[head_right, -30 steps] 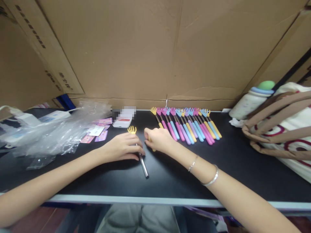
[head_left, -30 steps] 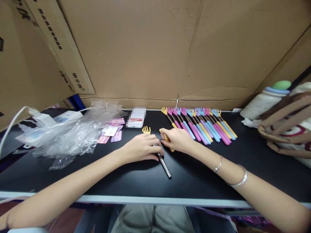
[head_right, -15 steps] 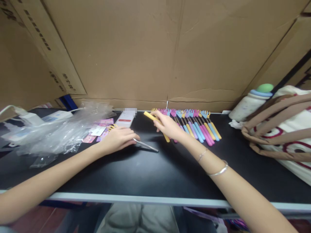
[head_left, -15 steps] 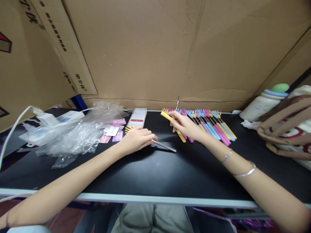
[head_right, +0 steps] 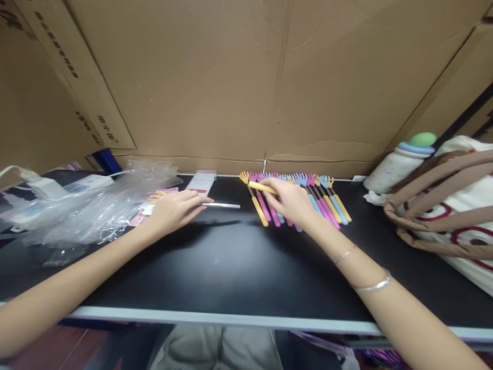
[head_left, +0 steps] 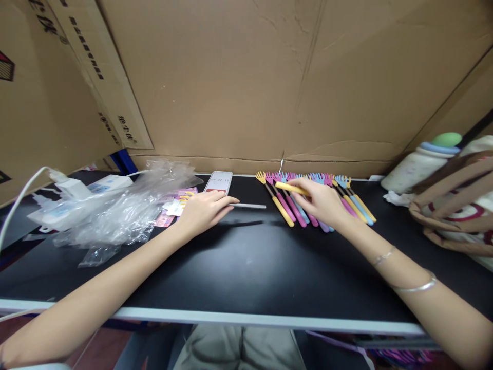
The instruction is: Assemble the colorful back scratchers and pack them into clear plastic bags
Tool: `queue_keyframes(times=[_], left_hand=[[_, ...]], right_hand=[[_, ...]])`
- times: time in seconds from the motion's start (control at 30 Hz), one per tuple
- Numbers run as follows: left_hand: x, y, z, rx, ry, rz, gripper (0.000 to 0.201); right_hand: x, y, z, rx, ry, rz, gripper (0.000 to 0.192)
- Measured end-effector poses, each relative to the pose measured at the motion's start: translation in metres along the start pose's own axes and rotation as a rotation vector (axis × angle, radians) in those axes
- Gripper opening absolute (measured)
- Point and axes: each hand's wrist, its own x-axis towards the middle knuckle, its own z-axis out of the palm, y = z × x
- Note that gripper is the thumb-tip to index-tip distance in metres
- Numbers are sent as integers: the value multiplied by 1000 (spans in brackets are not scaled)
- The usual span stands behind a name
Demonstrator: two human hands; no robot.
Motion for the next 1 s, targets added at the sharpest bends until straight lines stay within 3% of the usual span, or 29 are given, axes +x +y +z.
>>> queue_keyframes(times=[0.2,0.4,1.0], left_hand=[[3,2,-6,41,59,-9,23],[5,3,-11,56,80,0,22],[6,3,-17,77,104,11,24]], right_hand=[[-13,-4,9,-112,-68,-119,26],[-17,-21,9,-89,-73,-139,26],[-14,-20,-1,-69,-59,-197,26]])
